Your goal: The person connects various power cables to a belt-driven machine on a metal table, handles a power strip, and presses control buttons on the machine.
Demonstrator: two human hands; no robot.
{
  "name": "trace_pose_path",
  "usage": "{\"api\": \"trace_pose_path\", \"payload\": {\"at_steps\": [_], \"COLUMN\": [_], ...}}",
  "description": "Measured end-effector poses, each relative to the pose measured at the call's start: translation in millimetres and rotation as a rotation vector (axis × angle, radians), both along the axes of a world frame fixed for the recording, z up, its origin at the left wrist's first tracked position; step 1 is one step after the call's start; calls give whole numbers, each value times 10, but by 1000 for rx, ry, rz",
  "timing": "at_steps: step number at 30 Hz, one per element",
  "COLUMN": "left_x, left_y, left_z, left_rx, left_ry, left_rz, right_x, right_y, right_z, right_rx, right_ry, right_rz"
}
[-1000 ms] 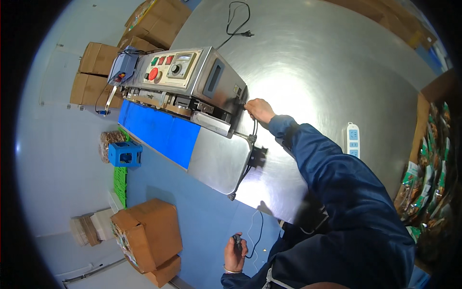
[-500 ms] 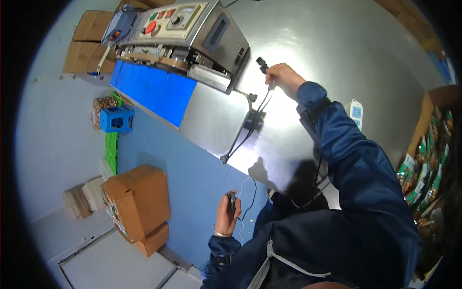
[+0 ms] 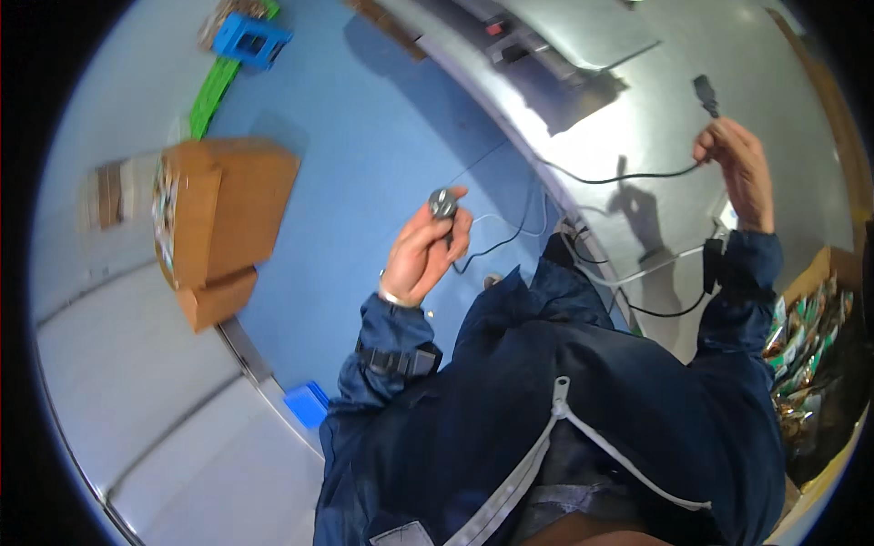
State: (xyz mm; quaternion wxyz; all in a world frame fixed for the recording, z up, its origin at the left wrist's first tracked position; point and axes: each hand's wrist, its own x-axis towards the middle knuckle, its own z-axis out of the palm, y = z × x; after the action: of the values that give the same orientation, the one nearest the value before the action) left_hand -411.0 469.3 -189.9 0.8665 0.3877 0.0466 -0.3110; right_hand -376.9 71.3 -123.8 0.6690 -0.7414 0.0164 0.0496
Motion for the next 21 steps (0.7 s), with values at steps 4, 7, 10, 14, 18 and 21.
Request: {"api": "trace_pose_path", "payload": {"at_steps": [4,7,10,14,18,21], "left_x": [-406,-781,-1172,-1830,-2517,-2955], "left_y": [521,840,1010,1083,1232,1293], "left_z": [-145,-134,-163,-412,-726,-528], "left_rx": [-150,-31,-10,-45,72,-57], "left_ry": [-54,-32,-181,-166,23,78], "left_rz": [96,225,321,463,611,923], "right_x": [-282,-455,-777,-1359,-1706,-1977], "right_y": [977,1892,2849,3747,4068,4264], "right_z": [196,104,-166,-789,-1076,-1166], "right_rx": [-102,-96,-36,146,-178,-290], "right_ry": [-89,-67,28,38,-78,-269], "right_rz": [148,286,401,506,733,1159]}}
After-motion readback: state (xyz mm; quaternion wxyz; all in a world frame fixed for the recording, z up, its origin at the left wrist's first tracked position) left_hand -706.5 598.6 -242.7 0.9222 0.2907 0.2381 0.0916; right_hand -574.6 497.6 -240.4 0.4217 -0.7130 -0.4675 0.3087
